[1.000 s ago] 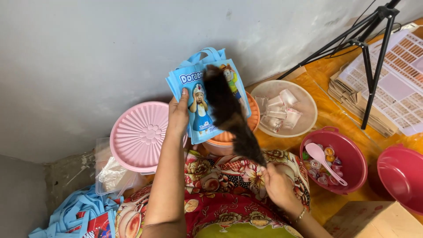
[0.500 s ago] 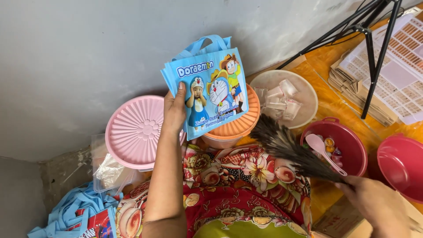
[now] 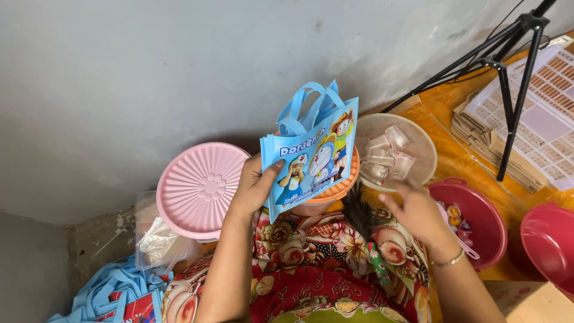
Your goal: The person sits on the floor and packs small snack bags into a blue Doraemon-themed tote bag. They use a feather duster to wipe the exterior of the bag, then place several snack packets inside, fold the bag closed, and dust it again before setting it aside.
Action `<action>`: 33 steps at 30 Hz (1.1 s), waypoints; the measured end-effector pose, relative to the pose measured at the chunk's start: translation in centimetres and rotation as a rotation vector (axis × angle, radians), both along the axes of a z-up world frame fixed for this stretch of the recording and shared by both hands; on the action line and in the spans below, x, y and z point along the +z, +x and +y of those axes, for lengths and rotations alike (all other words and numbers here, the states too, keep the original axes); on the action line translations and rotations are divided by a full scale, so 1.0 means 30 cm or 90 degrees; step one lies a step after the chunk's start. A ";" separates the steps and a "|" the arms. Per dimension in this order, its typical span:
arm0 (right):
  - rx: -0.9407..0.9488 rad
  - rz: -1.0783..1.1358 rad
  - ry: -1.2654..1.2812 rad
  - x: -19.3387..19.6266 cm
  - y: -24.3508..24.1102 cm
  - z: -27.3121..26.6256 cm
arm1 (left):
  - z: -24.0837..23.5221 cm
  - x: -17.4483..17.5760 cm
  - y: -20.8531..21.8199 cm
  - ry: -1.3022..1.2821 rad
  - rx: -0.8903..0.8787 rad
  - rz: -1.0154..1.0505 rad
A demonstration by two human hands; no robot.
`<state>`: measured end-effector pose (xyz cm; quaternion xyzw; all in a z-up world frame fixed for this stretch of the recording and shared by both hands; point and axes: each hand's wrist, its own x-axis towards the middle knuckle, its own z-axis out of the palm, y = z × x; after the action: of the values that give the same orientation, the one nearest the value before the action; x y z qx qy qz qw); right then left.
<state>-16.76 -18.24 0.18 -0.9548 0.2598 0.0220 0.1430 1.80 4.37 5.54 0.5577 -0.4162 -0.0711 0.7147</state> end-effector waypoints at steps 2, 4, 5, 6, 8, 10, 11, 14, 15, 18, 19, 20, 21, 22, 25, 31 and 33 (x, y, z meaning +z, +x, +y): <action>-0.018 -0.270 0.224 0.136 0.073 -0.031 | -0.008 -0.043 0.012 0.005 -0.012 -0.027; 0.049 -0.330 0.260 0.152 0.175 -0.098 | -0.011 -0.012 -0.005 0.000 -0.015 -0.035; 0.116 -0.389 0.296 0.163 0.228 -0.134 | -0.014 0.006 -0.013 -0.005 -0.018 -0.042; 0.118 -0.391 0.296 0.168 0.274 -0.149 | -0.015 -0.017 -0.008 -0.005 -0.016 -0.044; 0.167 -0.363 0.424 0.181 0.372 -0.177 | -0.014 -0.062 0.007 0.006 -0.013 -0.032; 0.181 -0.344 0.498 0.140 0.438 -0.194 | -0.008 -0.053 0.009 0.008 -0.013 -0.012; 0.190 -0.322 0.571 0.116 0.471 -0.200 | -0.004 -0.051 0.009 0.011 -0.017 0.010; 0.196 -0.386 0.650 0.132 0.511 -0.163 | 0.014 -0.027 0.000 0.007 0.000 0.005; 0.199 -0.386 0.651 0.118 0.525 -0.187 | 0.016 0.012 -0.015 0.007 0.003 0.004; 0.243 -0.378 0.628 0.107 0.560 -0.224 | 0.024 0.075 -0.045 0.021 0.032 0.004; 0.276 -0.383 0.633 0.125 0.568 -0.212 | 0.029 0.064 -0.044 0.042 0.033 0.007; 0.310 -0.391 0.636 0.149 0.579 -0.204 | 0.031 0.058 -0.038 0.061 0.033 0.007; 0.314 -0.393 0.633 0.176 0.583 -0.190 | 0.036 0.070 -0.031 0.059 0.035 0.003; 0.349 -0.379 0.628 0.197 0.584 -0.173 | 0.043 0.080 -0.029 0.083 0.021 0.005; 0.408 -0.349 0.616 0.190 0.630 -0.200 | 0.062 0.078 0.007 0.112 0.010 0.028; 0.441 -0.324 0.662 0.135 0.674 -0.249 | 0.080 0.021 0.053 0.080 0.039 0.118; 0.440 -0.336 0.671 0.163 0.668 -0.232 | 0.078 0.009 0.064 0.068 0.056 0.128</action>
<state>3.27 -25.21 5.06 -0.7592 -0.1490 -0.0432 0.6321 3.72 6.72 5.81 0.6024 -0.3135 -0.1173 0.7246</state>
